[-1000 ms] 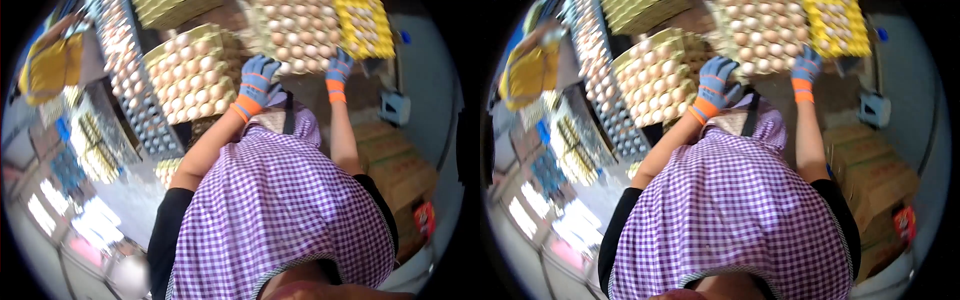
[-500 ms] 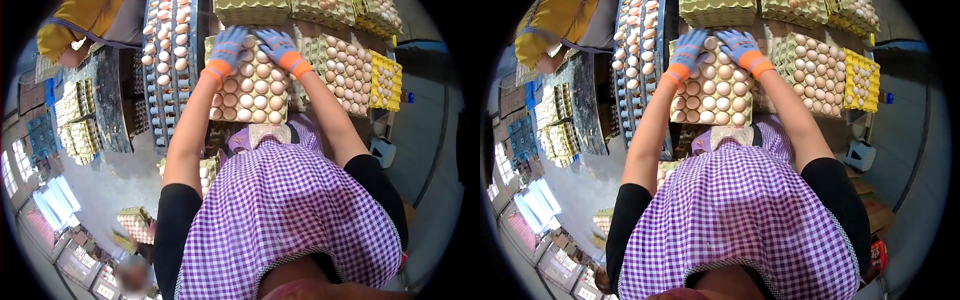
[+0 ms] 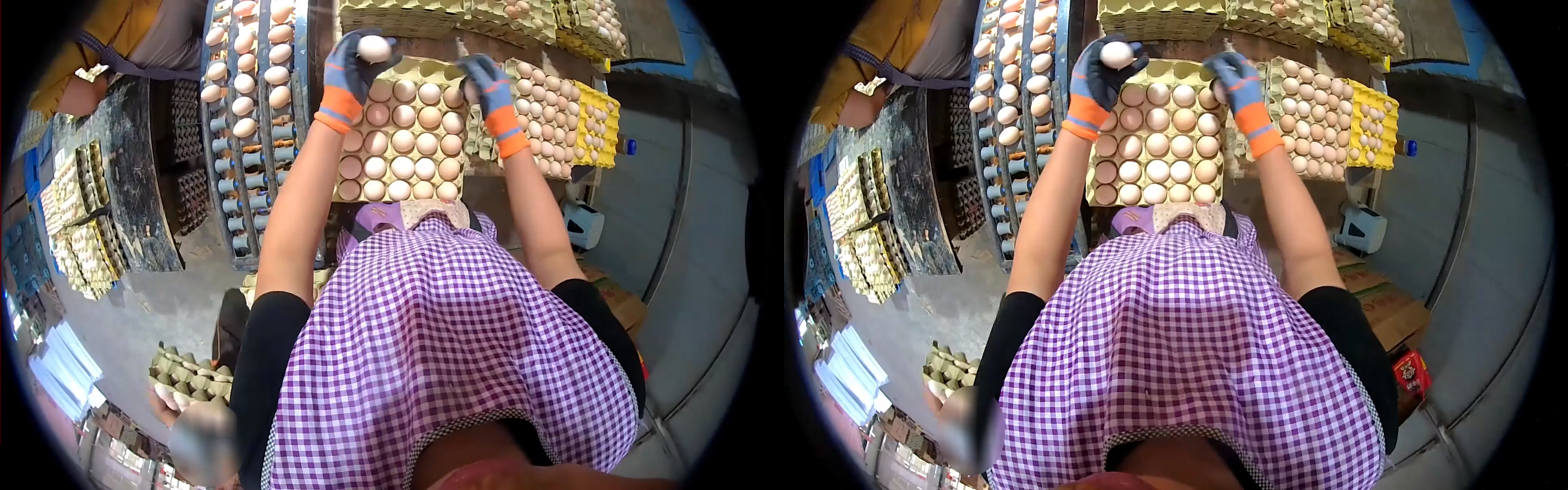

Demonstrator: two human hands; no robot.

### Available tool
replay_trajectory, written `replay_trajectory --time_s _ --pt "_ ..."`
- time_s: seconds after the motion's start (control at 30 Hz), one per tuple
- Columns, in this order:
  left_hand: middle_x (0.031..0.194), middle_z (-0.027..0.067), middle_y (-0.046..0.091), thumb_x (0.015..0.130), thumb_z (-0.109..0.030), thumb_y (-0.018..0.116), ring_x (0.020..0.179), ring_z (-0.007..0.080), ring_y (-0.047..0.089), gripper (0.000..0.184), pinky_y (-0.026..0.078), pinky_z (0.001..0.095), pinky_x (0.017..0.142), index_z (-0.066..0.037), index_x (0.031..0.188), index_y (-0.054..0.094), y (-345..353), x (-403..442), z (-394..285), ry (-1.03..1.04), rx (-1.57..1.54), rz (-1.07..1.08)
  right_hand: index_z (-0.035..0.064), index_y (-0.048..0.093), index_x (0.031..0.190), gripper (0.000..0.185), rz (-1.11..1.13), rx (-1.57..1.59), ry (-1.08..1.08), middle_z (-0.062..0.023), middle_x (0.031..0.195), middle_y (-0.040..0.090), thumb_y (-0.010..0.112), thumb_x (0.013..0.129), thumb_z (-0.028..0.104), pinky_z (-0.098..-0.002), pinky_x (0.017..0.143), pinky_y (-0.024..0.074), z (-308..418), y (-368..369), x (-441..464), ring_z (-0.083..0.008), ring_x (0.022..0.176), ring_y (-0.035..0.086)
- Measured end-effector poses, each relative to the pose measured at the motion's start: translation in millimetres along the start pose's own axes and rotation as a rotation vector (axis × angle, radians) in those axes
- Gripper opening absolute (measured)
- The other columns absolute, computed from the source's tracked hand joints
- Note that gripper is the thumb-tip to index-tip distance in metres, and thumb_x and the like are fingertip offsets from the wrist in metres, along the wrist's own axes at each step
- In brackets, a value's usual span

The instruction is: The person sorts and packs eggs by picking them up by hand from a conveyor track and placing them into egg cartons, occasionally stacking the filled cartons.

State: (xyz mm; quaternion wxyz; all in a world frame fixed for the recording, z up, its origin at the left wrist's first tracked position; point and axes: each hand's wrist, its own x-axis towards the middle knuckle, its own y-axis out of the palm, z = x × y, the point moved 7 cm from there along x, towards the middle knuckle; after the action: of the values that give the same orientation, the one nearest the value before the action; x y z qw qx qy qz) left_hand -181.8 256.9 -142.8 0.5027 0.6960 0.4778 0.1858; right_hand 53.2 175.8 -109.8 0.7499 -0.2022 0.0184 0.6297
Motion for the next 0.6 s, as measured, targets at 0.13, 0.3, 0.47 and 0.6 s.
replay_trajectory --time_s 0.13,0.3,0.47,0.6 --pt "0.114 0.0108 0.066 0.093 -0.021 0.059 0.099 0.024 0.069 0.03 0.057 0.0348 0.082 -0.007 0.119 0.067 -1.2 2.3 11.5 -0.081 1.268 0.016 0.016 0.067 0.12 0.041 0.383 -1.125 -0.165 -0.0165 0.129 0.054 0.067 0.087 0.04 -0.0473 0.095 0.0492 34.0 53.5 -12.4 -0.0352 0.114 0.06" --pt "0.129 0.0144 0.057 0.087 -0.027 0.068 0.103 0.037 0.064 0.037 0.053 0.0452 0.085 -0.013 0.121 0.067 48.2 -5.7 57.0 -0.218 2.471 0.556 0.0136 0.066 0.121 0.046 0.454 -1.122 -0.381 -0.0171 0.137 0.054 0.069 0.086 0.044 -0.0472 0.099 0.0467 11.4 52.3 -2.3 -0.0357 0.121 0.057" --pt "0.114 0.0069 0.061 0.088 -0.026 0.072 0.095 0.0176 0.061 0.043 0.051 0.0287 0.082 -0.008 0.126 0.064 21.4 -59.3 -14.2 -0.012 1.546 0.113 0.0084 0.065 0.117 0.036 0.382 0.224 0.166 -0.0097 0.115 0.067 0.067 0.091 0.033 -0.0347 0.087 0.0515 -23.2 -11.2 -15.6 -0.0219 0.107 0.064" --pt "0.113 0.0071 0.062 0.095 -0.024 0.059 0.081 0.0131 0.058 0.046 0.05 0.0267 0.063 -0.005 0.136 0.052 13.4 -121.2 -28.8 -0.153 0.447 -0.14 0.0104 0.062 0.12 0.034 0.414 0.263 0.1 -0.0107 0.111 0.065 0.066 0.092 0.028 -0.0318 0.078 0.0513 -6.7 -17.1 -20.7 -0.0185 0.093 0.062"
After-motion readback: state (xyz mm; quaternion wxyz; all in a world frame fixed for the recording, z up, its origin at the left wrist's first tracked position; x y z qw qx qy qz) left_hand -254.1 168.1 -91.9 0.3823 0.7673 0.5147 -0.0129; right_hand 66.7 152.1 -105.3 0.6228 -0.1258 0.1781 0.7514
